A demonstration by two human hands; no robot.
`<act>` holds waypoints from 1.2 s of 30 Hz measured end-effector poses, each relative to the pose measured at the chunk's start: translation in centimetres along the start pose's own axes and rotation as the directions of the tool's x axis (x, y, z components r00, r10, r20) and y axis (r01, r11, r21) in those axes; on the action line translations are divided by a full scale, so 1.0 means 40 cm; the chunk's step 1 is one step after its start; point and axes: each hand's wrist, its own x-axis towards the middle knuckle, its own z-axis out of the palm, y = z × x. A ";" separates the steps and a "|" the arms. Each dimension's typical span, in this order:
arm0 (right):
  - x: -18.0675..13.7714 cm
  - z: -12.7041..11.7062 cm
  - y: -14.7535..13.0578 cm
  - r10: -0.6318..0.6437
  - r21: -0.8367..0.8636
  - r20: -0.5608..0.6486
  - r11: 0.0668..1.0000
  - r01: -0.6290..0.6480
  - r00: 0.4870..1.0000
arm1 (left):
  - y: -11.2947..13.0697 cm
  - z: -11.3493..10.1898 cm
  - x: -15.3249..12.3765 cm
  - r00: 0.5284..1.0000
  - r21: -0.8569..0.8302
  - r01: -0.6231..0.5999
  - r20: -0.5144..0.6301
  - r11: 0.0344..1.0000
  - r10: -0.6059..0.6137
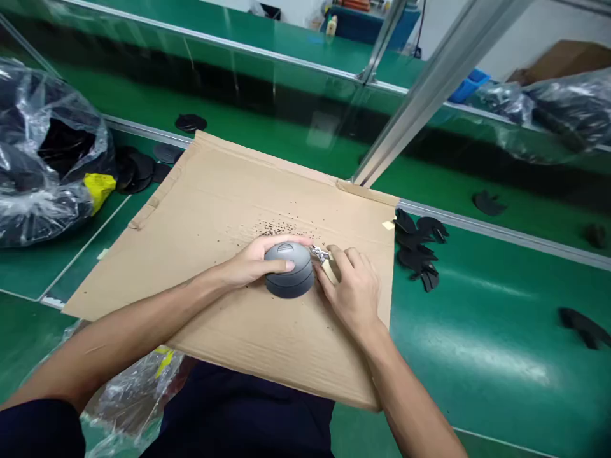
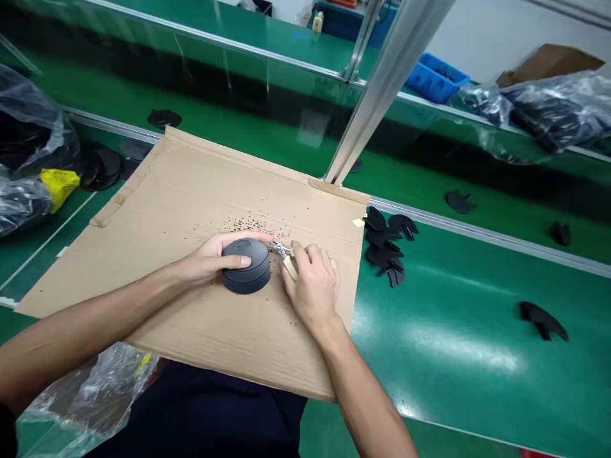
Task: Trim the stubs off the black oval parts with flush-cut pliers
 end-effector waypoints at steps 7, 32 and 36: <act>0.010 -0.008 0.000 0.104 0.299 0.036 0.948 -0.110 0.994 | -0.020 -0.011 0.027 0.976 -0.024 -0.055 -0.212 0.998 0.048; 0.008 -0.021 -0.038 0.057 0.624 -0.039 0.781 -0.020 0.998 | -0.043 0.003 0.013 0.956 0.163 -0.289 0.107 0.943 0.275; 0.008 -0.022 -0.031 0.009 0.535 -0.120 0.843 0.057 0.993 | -0.028 -0.008 0.017 0.982 0.112 -0.174 0.095 0.978 0.164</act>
